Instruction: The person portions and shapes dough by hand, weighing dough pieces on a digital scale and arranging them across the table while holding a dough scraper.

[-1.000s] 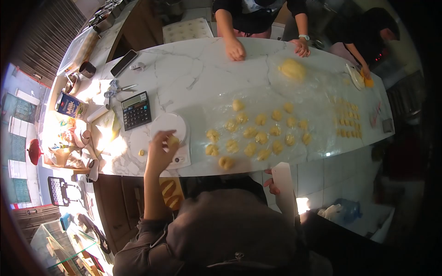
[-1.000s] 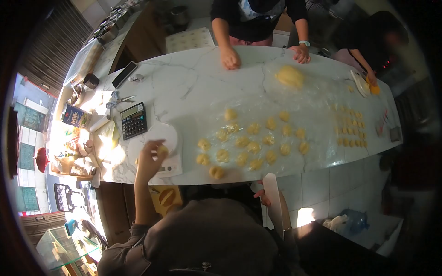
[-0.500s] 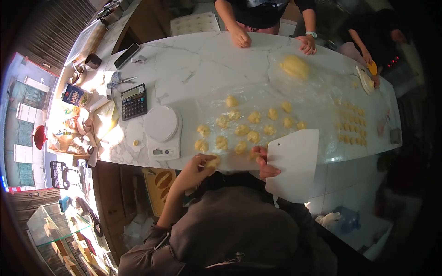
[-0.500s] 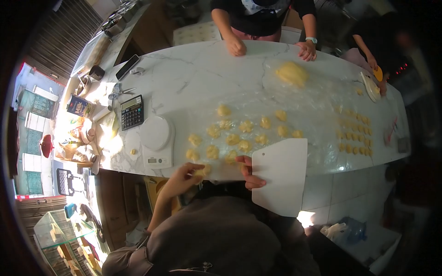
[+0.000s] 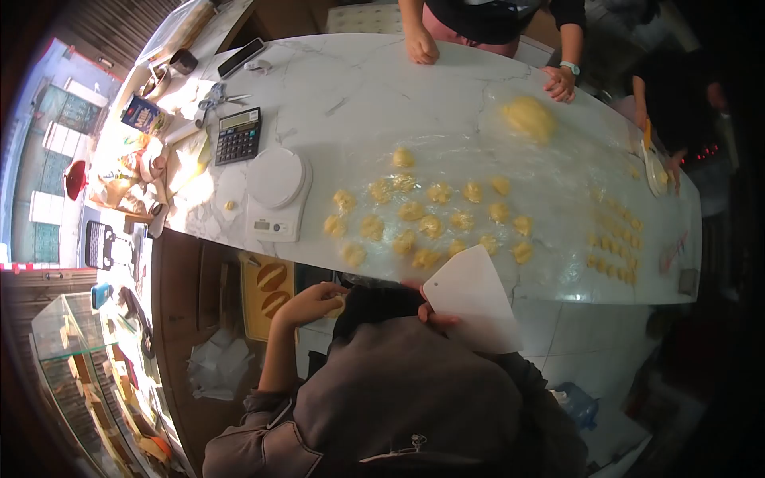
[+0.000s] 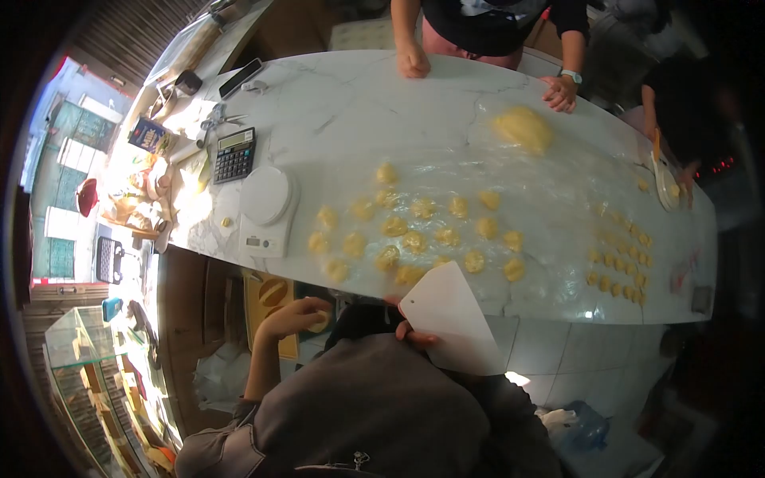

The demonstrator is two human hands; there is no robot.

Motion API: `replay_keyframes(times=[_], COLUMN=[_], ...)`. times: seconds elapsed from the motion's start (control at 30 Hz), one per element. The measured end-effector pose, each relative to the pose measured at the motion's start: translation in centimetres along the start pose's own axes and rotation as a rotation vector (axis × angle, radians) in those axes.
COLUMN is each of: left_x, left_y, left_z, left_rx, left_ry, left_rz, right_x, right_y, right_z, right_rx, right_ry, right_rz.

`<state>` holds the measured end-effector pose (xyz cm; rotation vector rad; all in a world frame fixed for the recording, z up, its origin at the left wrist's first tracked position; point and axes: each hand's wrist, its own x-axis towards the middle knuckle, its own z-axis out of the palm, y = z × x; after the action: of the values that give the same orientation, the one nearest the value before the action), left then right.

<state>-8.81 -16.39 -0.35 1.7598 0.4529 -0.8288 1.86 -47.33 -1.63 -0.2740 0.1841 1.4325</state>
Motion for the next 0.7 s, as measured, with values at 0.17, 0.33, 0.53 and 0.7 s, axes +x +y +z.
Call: replay_keyframes(times=[0.17, 0.33, 0.53, 0.7], left_x=[0.4, 1.1, 7.7, 15.5], left_y=[-0.4, 4.0, 8.7, 9.0], left_z=[3.4, 5.3, 1.3, -4.5], left_rx=[-0.141, -0.108, 0.063, 0.481], left_ry=[0.012, 0.122, 0.609, 0.942], left_rz=[0.121, 0.319, 0.500, 0.743], right_x=[3.1, 5.2, 5.6, 4.9], right_y=[-1.2, -3.4, -6.9, -6.7], right_z=[0.7, 6.1, 9.6, 10.7], right_rx=[0.240, 0.373, 0.278, 0.141], right_ry=[-0.069, -0.026, -0.205, -0.165], right_rz=[-0.005, -0.115, -0.257, -0.318])
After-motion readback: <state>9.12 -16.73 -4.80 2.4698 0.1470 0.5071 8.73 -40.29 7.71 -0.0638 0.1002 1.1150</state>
